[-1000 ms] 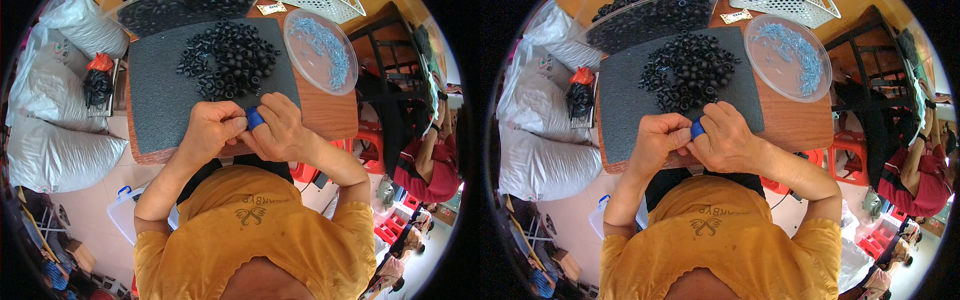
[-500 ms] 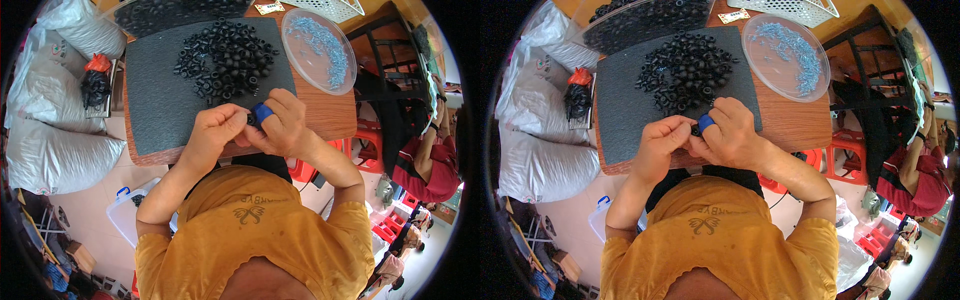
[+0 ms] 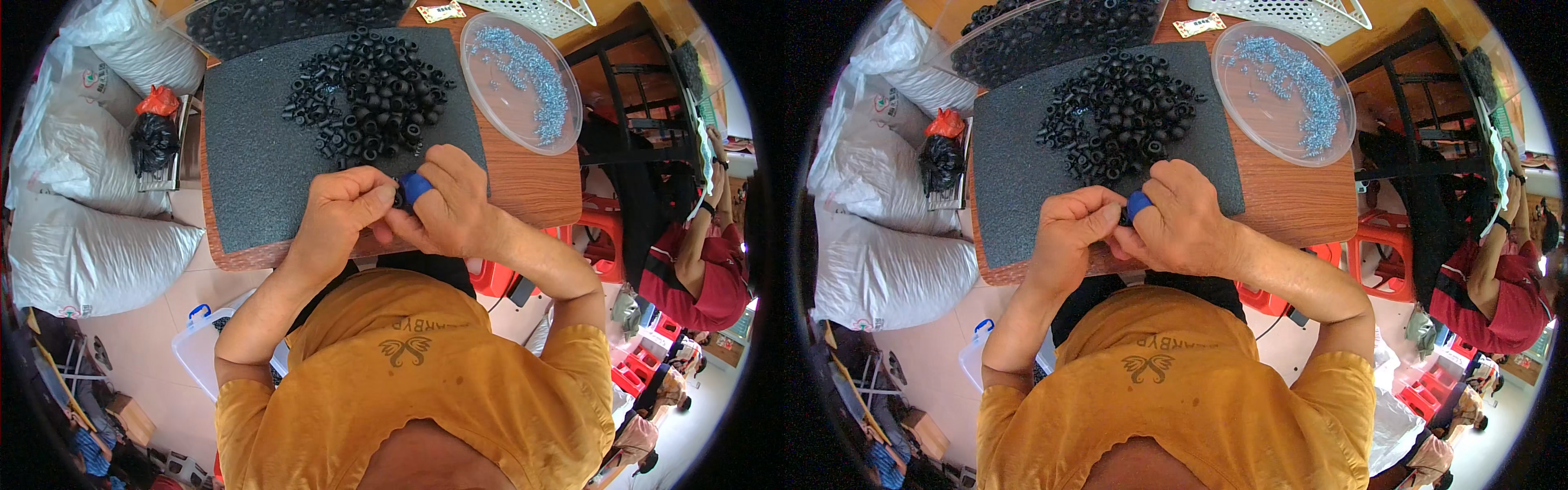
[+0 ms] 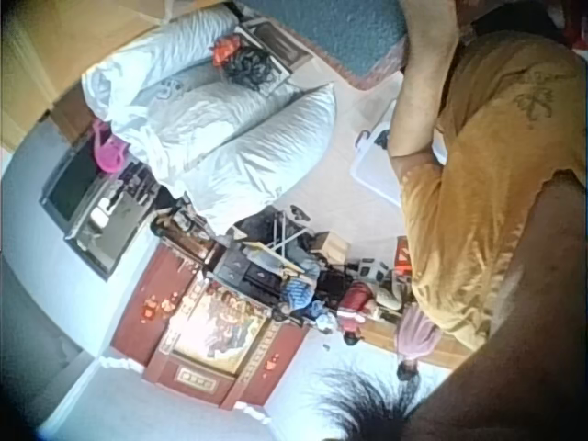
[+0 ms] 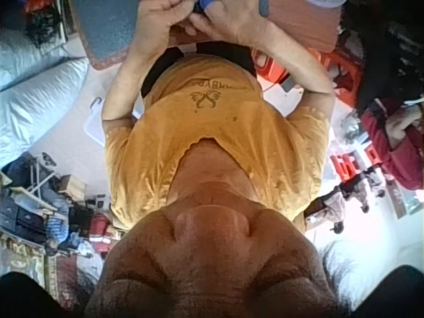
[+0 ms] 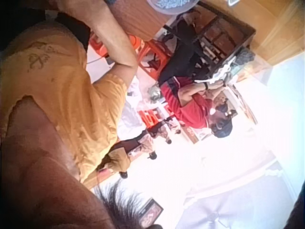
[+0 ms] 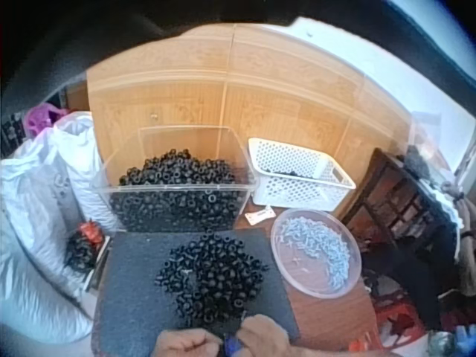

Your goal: The person dumps black plastic parts from a plastic container onto a work mat and connects the small pieces together by hand.

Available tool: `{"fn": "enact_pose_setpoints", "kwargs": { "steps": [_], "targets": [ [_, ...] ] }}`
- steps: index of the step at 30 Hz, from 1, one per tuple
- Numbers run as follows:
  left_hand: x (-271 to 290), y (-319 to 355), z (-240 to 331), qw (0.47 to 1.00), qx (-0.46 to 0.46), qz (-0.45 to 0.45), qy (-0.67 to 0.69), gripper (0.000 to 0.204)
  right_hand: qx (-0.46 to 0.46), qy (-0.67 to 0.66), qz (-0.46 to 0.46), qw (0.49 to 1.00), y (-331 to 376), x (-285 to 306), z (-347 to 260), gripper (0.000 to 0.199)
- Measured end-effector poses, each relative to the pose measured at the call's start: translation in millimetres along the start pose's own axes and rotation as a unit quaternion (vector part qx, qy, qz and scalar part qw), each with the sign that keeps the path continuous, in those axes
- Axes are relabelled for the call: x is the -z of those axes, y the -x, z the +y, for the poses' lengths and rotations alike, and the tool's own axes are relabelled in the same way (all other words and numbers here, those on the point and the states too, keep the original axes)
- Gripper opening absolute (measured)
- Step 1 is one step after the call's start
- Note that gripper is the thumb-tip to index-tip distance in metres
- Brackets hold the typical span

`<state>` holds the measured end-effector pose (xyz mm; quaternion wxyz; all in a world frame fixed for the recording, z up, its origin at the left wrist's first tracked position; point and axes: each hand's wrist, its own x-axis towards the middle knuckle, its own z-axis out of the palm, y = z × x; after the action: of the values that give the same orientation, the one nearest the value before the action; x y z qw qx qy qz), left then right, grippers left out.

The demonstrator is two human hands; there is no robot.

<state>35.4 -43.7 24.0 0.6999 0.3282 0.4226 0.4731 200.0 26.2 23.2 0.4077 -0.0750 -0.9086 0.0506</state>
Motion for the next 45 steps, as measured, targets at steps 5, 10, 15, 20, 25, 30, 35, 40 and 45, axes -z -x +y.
{"fn": "enact_pose_setpoints", "kwargs": {
  "steps": [5, 10, 15, 20, 25, 30, 35, 40, 45],
  "targets": [
    [-3.0, 2.6, -3.1, 0.993, -0.083, 0.05, -0.062, 0.017, -0.038, 0.063, -0.035, 0.997, 2.2, -3.2, -2.5, 0.025],
    [-5.1, 5.3, -1.2, 0.982, -0.105, 0.076, -0.136, 0.02, -0.058, 0.066, -0.042, 0.995, -1.9, -4.4, -6.0, 0.025],
    [1.6, 3.9, -7.2, 0.991, -0.087, 0.059, -0.079, 0.016, -0.078, 0.051, -0.05, 0.994, -2.0, -2.8, -10.5, 0.029],
    [6.8, 2.9, -6.3, 0.997, -0.058, 0.042, -0.039, 0.022, -0.074, 0.042, -0.046, 0.995, -1.6, -3.0, -12.2, 0.032],
    [4.9, 5.5, 1.1, 0.999, -0.032, 0.03, -0.013, 0.022, -0.076, 0.01, -0.039, 0.996, 0.1, -3.0, -10.7, 0.032],
    [-4.5, 7.9, -5.2, 0.941, -0.173, 0.116, -0.269, 0.012, -0.139, -0.082, -0.04, 0.986, -4.4, 4.6, -7.9, 0.025],
    [-2.1, 3.2, -14.5, 0.909, -0.245, 0.116, -0.316, 0.011, -0.167, -0.103, -0.037, 0.98, -3.2, 5.3, -8.5, 0.018],
    [-5.1, 6.1, -11.7, 0.941, -0.193, 0.124, -0.249, 0.01, -0.172, -0.093, -0.028, 0.98, -7.6, 2.2, -10.4, 0.016],
    [-4.2, 6.8, -8.2, 0.955, -0.17, 0.121, -0.21, 0.012, -0.172, -0.078, -0.029, 0.982, -5.6, 0.6, -10.2, 0.017]
  ]
}}
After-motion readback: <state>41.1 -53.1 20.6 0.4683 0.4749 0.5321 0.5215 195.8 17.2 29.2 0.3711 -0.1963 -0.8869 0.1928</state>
